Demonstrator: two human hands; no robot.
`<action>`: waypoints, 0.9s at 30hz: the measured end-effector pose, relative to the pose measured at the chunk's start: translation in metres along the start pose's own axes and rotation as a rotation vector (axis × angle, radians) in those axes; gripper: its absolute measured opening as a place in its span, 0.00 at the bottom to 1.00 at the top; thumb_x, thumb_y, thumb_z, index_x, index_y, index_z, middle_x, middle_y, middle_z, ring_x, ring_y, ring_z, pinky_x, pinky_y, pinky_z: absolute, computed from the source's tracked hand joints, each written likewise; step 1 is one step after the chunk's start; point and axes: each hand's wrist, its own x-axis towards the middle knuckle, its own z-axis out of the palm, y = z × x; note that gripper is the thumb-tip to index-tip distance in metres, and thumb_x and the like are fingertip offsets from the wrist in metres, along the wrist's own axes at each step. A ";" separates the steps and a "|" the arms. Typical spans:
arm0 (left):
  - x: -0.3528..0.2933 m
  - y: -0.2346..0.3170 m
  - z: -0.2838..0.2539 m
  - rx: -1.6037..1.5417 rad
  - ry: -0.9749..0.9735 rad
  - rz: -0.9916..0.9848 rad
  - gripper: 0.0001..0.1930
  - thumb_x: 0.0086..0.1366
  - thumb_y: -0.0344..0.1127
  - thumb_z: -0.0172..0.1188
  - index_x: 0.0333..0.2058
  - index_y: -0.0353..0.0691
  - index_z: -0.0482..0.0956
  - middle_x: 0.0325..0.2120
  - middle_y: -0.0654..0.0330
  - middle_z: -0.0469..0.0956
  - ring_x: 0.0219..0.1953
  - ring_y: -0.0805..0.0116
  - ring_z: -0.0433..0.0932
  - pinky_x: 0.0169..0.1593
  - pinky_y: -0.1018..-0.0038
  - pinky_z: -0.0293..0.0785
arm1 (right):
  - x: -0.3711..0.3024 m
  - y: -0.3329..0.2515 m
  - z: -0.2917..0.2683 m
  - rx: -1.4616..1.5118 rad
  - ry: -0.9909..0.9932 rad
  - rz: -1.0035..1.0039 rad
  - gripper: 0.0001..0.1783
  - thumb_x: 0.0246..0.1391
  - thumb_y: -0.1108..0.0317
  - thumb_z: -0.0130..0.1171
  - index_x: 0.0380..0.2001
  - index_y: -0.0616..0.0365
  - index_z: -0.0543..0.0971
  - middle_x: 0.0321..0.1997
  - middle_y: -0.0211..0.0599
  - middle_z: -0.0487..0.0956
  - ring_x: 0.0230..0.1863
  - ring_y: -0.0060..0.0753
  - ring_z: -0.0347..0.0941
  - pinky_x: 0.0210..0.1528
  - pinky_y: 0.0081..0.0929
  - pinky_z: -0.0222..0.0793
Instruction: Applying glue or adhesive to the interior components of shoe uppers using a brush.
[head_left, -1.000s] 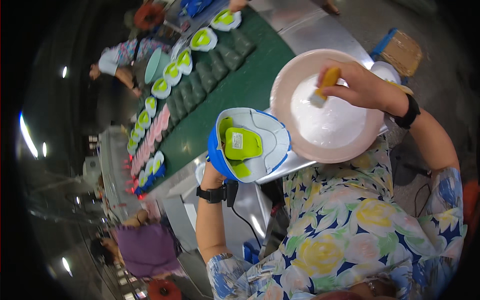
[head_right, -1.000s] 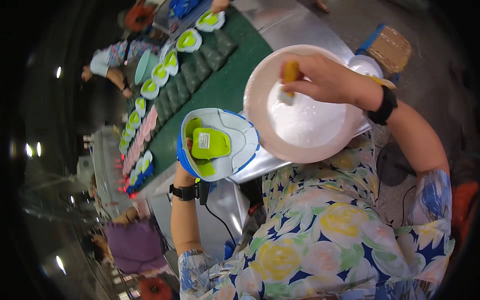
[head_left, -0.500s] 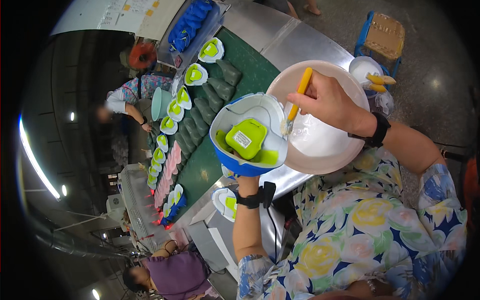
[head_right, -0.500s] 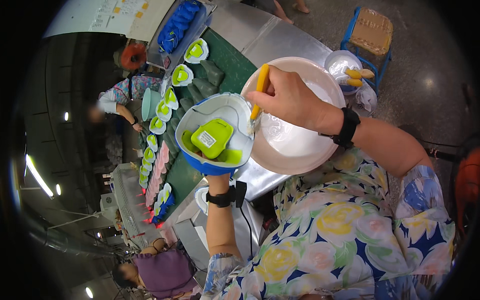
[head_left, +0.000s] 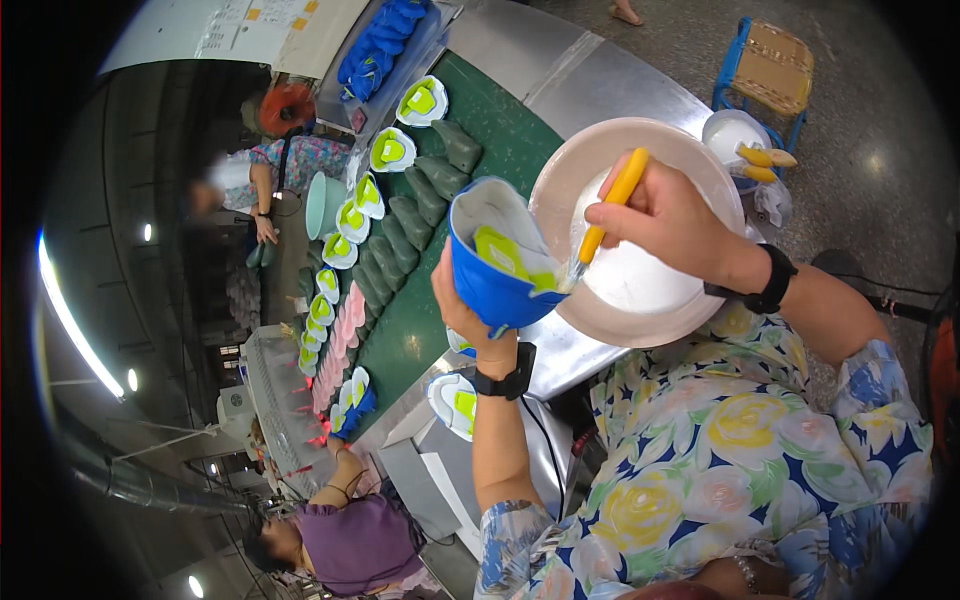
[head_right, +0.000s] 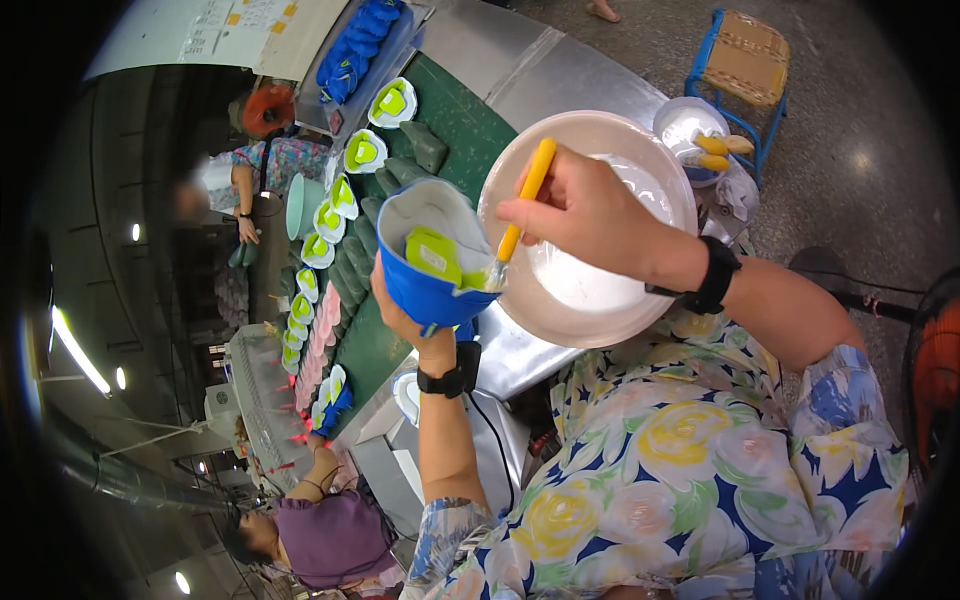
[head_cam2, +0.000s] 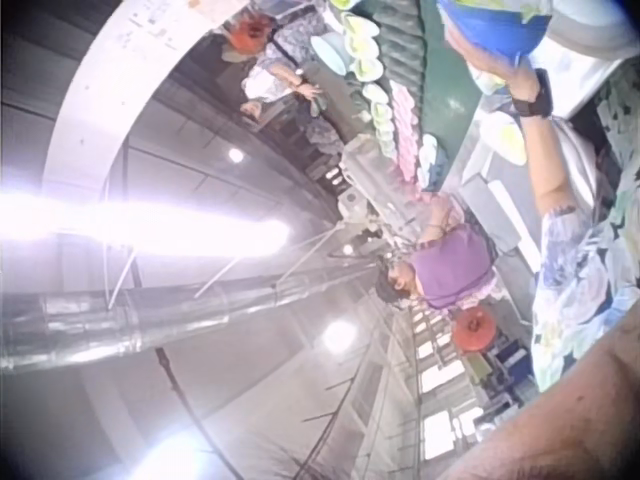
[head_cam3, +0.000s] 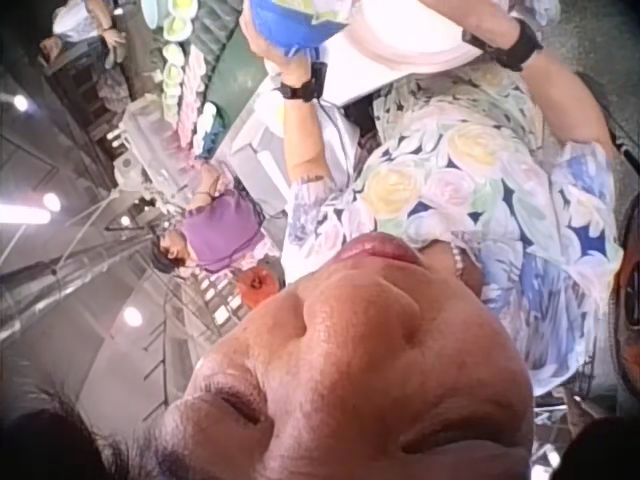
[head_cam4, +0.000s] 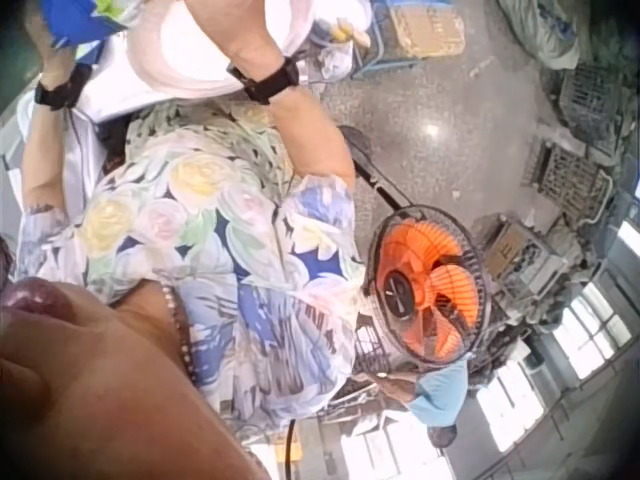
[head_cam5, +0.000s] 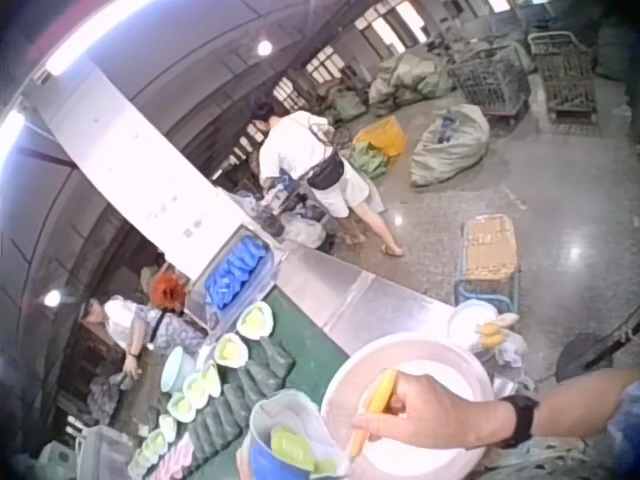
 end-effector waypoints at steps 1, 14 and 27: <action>0.002 0.004 -0.008 0.030 -0.123 -0.138 0.26 0.58 0.28 0.64 0.56 0.33 0.70 0.48 0.52 0.76 0.50 0.60 0.76 0.53 0.65 0.72 | 0.001 0.001 -0.002 0.070 0.011 -0.116 0.14 0.56 0.67 0.63 0.37 0.65 0.72 0.31 0.39 0.80 0.30 0.23 0.79 0.31 0.18 0.73; -0.045 -0.014 -0.015 -1.260 -0.518 -1.061 0.33 0.58 0.54 0.62 0.58 0.41 0.69 0.50 0.54 0.76 0.51 0.55 0.77 0.56 0.57 0.74 | 0.014 -0.012 0.027 -0.354 -0.500 -0.841 0.08 0.55 0.70 0.61 0.35 0.56 0.73 0.35 0.35 0.77 0.37 0.43 0.76 0.41 0.33 0.72; -0.047 -0.001 -0.036 -1.093 -0.346 -1.180 0.32 0.59 0.53 0.62 0.58 0.41 0.69 0.50 0.54 0.76 0.51 0.54 0.77 0.56 0.57 0.74 | 0.022 -0.018 -0.014 -0.680 -0.530 -0.127 0.09 0.52 0.69 0.61 0.34 0.57 0.72 0.34 0.41 0.79 0.31 0.44 0.77 0.36 0.31 0.70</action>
